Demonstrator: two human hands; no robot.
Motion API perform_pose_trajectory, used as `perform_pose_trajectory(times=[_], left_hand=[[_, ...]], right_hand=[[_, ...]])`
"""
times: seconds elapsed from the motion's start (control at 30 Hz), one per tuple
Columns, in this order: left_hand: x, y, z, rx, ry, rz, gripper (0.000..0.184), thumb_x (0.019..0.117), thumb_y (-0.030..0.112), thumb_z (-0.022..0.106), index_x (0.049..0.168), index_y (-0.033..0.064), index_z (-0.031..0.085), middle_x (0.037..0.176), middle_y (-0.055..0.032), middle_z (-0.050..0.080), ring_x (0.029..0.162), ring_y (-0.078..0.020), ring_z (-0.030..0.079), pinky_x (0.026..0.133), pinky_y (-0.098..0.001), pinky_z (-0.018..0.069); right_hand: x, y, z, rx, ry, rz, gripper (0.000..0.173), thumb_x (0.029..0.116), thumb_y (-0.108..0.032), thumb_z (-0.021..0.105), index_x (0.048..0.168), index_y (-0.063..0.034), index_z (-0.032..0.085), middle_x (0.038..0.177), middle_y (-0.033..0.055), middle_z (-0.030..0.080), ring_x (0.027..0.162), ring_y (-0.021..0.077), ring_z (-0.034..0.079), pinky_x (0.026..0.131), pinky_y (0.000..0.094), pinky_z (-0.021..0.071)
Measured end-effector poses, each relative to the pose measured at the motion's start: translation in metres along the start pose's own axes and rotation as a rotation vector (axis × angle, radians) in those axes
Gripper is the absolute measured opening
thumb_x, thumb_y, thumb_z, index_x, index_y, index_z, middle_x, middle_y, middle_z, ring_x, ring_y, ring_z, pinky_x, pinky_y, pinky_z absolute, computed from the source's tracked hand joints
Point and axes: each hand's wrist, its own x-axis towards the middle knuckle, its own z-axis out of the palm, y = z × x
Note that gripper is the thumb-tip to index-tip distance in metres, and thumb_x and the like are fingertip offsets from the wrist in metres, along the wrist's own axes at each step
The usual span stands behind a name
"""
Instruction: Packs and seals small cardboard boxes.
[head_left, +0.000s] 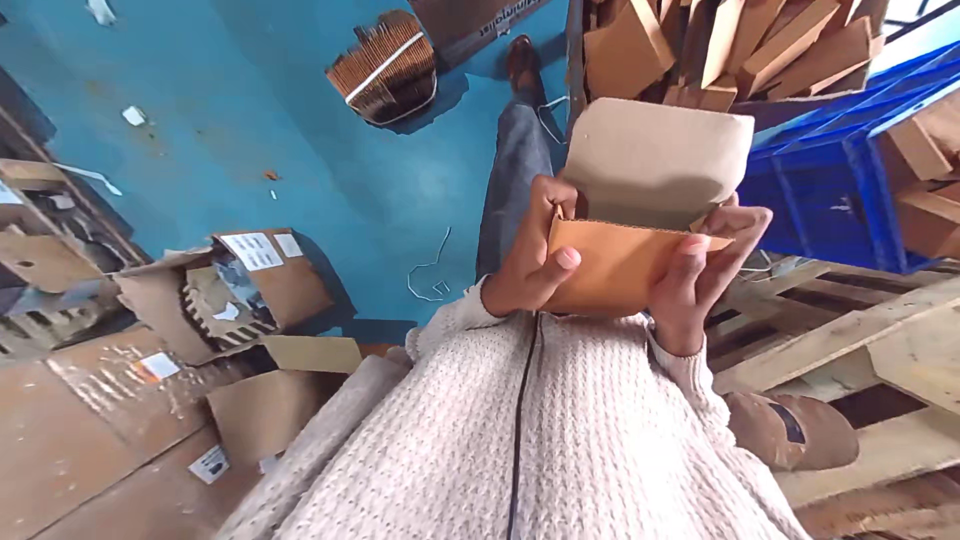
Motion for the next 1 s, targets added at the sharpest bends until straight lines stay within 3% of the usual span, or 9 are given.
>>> perform_pose_trajectory(times=[0.07,0.2,0.3,0.37,0.43,0.5,0.7,0.8,1.0], left_hand=[[-0.001,-0.003,0.001,-0.070,0.002,-0.037,0.052,0.1036,0.063,0.033,0.118,0.0156,0.045,0.110,0.0085,0.051,0.108,0.0040,0.051,0.094,-0.0162,0.0447],[0.002,-0.006,0.001,-0.161,0.052,-0.085,0.082,0.1025,0.066,0.029,0.147,-0.0029,0.029,0.136,-0.0034,0.052,0.130,-0.0096,0.049,0.111,-0.0319,0.0422],[0.011,0.006,-0.002,-0.243,0.056,-0.217,0.087,0.1029,0.064,0.034,0.151,-0.0055,0.016,0.133,-0.0034,0.058,0.120,-0.0080,0.058,0.105,-0.0316,0.0501],[0.018,0.010,-0.007,-0.255,0.006,-0.268,0.071,0.1062,0.049,0.043,0.148,-0.0065,0.030,0.123,-0.0024,0.062,0.112,-0.0067,0.061,0.099,-0.0298,0.0527],[0.022,0.007,-0.017,-0.266,-0.073,-0.262,0.046,0.1069,0.034,0.050,0.138,-0.0004,0.051,0.119,0.0036,0.065,0.110,-0.0040,0.062,0.098,-0.0273,0.0531],[0.027,0.010,-0.021,-0.250,-0.119,-0.231,0.043,0.1057,0.032,0.053,0.132,-0.0007,0.056,0.119,0.0061,0.066,0.109,0.0000,0.061,0.097,-0.0237,0.0525],[0.041,0.031,-0.009,-0.196,-0.007,-0.209,0.034,0.1018,0.001,0.048,0.132,-0.0138,0.051,0.121,-0.0059,0.063,0.108,-0.0014,0.060,0.097,-0.0214,0.0516],[0.042,0.025,-0.010,-0.158,-0.052,-0.166,0.044,0.0997,0.002,0.049,0.140,-0.0167,0.045,0.131,-0.0131,0.061,0.112,-0.0048,0.059,0.098,-0.0222,0.0498],[0.030,0.003,-0.017,-0.187,-0.139,-0.152,0.036,0.1059,0.007,0.047,0.137,-0.0099,0.050,0.132,-0.0065,0.062,0.116,-0.0062,0.060,0.101,-0.0265,0.0517]], right_hand=[[-0.002,0.001,-0.001,0.016,0.007,0.066,0.034,0.1069,-0.054,0.036,0.097,-0.0242,0.047,0.105,-0.0091,0.049,0.106,-0.0017,0.050,0.088,0.0191,0.0444],[0.004,0.003,-0.006,0.210,0.041,0.189,0.050,0.1065,-0.060,0.027,0.110,-0.0197,0.057,0.129,-0.0039,0.056,0.130,0.0102,0.049,0.109,0.0340,0.0423],[0.013,-0.007,-0.019,0.399,0.058,0.364,0.048,0.1092,-0.049,0.031,0.143,-0.0162,0.039,0.130,-0.0055,0.065,0.119,0.0118,0.064,0.100,0.0361,0.0549],[0.021,-0.010,-0.034,0.407,-0.037,0.421,0.048,0.1098,-0.032,0.039,0.153,-0.0114,0.033,0.130,-0.0025,0.064,0.115,0.0119,0.065,0.098,0.0342,0.0564],[0.030,-0.013,-0.045,0.400,-0.146,0.450,0.042,0.1057,-0.019,0.051,0.146,-0.0104,0.042,0.125,-0.0032,0.065,0.110,0.0096,0.067,0.095,0.0300,0.0578],[0.038,-0.015,-0.050,0.408,-0.238,0.447,0.041,0.1022,-0.014,0.057,0.141,-0.0107,0.044,0.123,-0.0037,0.067,0.108,0.0094,0.068,0.095,0.0295,0.0582],[0.046,-0.018,-0.037,0.547,-0.147,0.341,0.038,0.1014,-0.014,0.060,0.135,-0.0112,0.044,0.123,-0.0018,0.064,0.111,0.0132,0.066,0.097,0.0331,0.0576],[0.041,-0.014,-0.028,0.593,-0.023,0.333,0.031,0.0997,-0.005,0.060,0.129,-0.0104,0.050,0.117,0.0009,0.069,0.105,0.0145,0.070,0.093,0.0339,0.0599],[0.026,-0.006,-0.023,0.492,-0.013,0.292,0.017,0.0981,0.000,0.059,0.109,-0.0128,0.058,0.110,0.0015,0.072,0.104,0.0138,0.070,0.092,0.0325,0.0591]])
